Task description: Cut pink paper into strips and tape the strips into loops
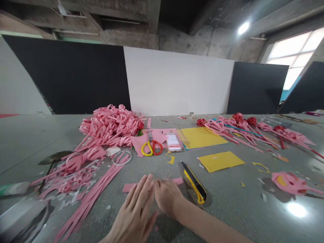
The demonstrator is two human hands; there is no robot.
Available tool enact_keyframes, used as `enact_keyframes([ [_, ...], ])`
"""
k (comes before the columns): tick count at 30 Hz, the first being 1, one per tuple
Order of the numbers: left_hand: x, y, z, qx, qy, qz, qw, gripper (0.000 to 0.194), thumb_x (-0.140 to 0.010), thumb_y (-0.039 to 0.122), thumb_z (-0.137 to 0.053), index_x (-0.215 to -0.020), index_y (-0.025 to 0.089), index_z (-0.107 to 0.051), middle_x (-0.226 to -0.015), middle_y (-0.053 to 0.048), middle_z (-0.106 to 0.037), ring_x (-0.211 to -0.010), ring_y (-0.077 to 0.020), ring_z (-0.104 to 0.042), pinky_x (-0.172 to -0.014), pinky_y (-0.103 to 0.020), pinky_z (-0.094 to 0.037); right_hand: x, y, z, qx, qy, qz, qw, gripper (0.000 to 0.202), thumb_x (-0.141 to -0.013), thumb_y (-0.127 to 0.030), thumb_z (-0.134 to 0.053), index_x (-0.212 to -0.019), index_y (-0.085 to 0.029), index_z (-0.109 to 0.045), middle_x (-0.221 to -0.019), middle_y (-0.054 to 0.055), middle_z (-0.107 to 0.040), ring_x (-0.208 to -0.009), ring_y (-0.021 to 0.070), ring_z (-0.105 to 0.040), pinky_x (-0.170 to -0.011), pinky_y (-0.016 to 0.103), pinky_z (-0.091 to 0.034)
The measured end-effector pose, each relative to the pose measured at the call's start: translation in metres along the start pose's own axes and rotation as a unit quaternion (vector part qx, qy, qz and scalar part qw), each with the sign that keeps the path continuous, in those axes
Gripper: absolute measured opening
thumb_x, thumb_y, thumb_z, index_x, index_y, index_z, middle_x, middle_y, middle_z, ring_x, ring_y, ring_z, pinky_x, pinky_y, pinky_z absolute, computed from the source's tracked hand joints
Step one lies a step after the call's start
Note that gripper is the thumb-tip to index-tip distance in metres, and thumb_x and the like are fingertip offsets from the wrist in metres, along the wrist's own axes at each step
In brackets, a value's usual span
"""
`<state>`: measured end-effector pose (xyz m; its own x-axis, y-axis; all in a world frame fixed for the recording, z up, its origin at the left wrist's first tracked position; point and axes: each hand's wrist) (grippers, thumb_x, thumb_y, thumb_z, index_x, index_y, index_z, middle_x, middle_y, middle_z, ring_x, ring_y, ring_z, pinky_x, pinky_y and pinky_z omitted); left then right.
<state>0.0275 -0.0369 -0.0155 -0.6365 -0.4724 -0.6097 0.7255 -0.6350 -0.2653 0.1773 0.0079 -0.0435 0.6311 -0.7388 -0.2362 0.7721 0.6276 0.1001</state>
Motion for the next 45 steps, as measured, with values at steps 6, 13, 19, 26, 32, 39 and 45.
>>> enact_keyframes([
  [6,0.004,-0.008,-0.009,0.220,-0.219,0.038,0.950,0.079,-0.077,0.034,-0.047,-0.136,0.012,0.002,-0.142,-0.009,-0.007,-0.129,-0.0236,-0.006,-0.102,-0.037,-0.024,0.002,0.005,0.004,-0.053,-0.024,0.011,0.998,0.023,-0.079,-0.010,-0.039,-0.098,-0.012,-0.053,-0.086,0.011,-0.063,-0.079,0.0204,-0.056,-0.074,0.032,-0.036],
  [13,0.007,-0.014,-0.014,0.275,-0.283,0.073,0.916,0.068,-0.082,0.044,-0.040,-0.136,0.014,-0.010,-0.140,-0.009,-0.020,-0.128,-0.0232,-0.015,-0.103,-0.040,-0.024,0.007,0.014,0.037,-0.183,-0.037,-0.077,0.979,0.010,-0.083,-0.014,-0.040,-0.088,-0.018,-0.048,-0.080,0.003,-0.059,-0.076,0.0162,-0.053,-0.063,0.024,-0.036],
  [19,0.004,-0.014,-0.011,0.220,-0.287,0.110,0.926,0.055,-0.085,0.044,-0.030,-0.129,0.011,-0.032,-0.136,-0.012,-0.030,-0.125,-0.0256,-0.024,-0.102,-0.040,-0.026,0.005,0.031,0.041,-0.192,0.005,-0.068,0.979,0.018,-0.073,-0.011,-0.054,-0.090,-0.018,-0.050,-0.092,0.002,-0.055,-0.087,0.0159,-0.048,-0.076,0.027,-0.035],
  [26,0.003,-0.014,-0.009,0.200,-0.267,0.135,0.933,0.048,-0.084,0.039,-0.036,-0.121,0.009,-0.043,-0.130,-0.015,-0.039,-0.121,-0.0263,-0.032,-0.099,-0.041,-0.030,0.006,0.043,0.039,-0.192,-0.020,-0.036,0.981,0.012,-0.081,-0.024,-0.053,-0.072,-0.017,-0.056,-0.077,0.000,-0.056,-0.075,0.0123,-0.051,-0.073,0.026,-0.033],
  [32,0.005,-0.018,-0.011,0.255,-0.281,0.107,0.919,0.060,-0.084,0.048,-0.033,-0.133,0.014,-0.025,-0.140,-0.010,-0.020,-0.128,-0.0244,-0.016,-0.103,-0.040,-0.022,0.005,0.041,0.036,-0.206,-0.013,-0.057,0.977,0.016,-0.083,-0.022,-0.051,-0.068,-0.016,-0.054,-0.074,-0.001,-0.056,-0.072,0.0114,-0.052,-0.069,0.024,-0.033],
  [39,0.000,-0.018,-0.008,0.260,-0.307,0.112,0.909,0.060,-0.084,0.051,-0.029,-0.132,0.016,-0.026,-0.141,-0.010,-0.017,-0.128,-0.0256,-0.013,-0.103,-0.042,-0.020,0.002,0.045,0.030,-0.175,-0.021,-0.086,0.981,0.016,-0.078,-0.025,-0.056,-0.066,-0.016,-0.054,-0.069,-0.002,-0.057,-0.067,0.0111,-0.052,-0.066,0.025,-0.030],
  [45,0.002,-0.018,-0.009,0.258,-0.299,0.117,0.911,0.060,-0.084,0.051,-0.030,-0.132,0.016,-0.027,-0.141,-0.010,-0.018,-0.128,-0.0252,-0.014,-0.103,-0.041,-0.021,0.000,0.044,0.031,-0.158,-0.050,-0.112,0.980,0.017,-0.078,-0.025,-0.056,-0.064,-0.016,-0.053,-0.070,-0.001,-0.058,-0.068,0.0121,-0.052,-0.066,0.025,-0.030],
])
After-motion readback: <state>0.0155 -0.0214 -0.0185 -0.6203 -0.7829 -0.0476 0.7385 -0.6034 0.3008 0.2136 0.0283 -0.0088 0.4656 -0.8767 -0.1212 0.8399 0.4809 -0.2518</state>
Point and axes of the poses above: each hand's wrist, its own x-axis away from the middle knuckle, its own z-axis out of the back of the hand, y = z × x
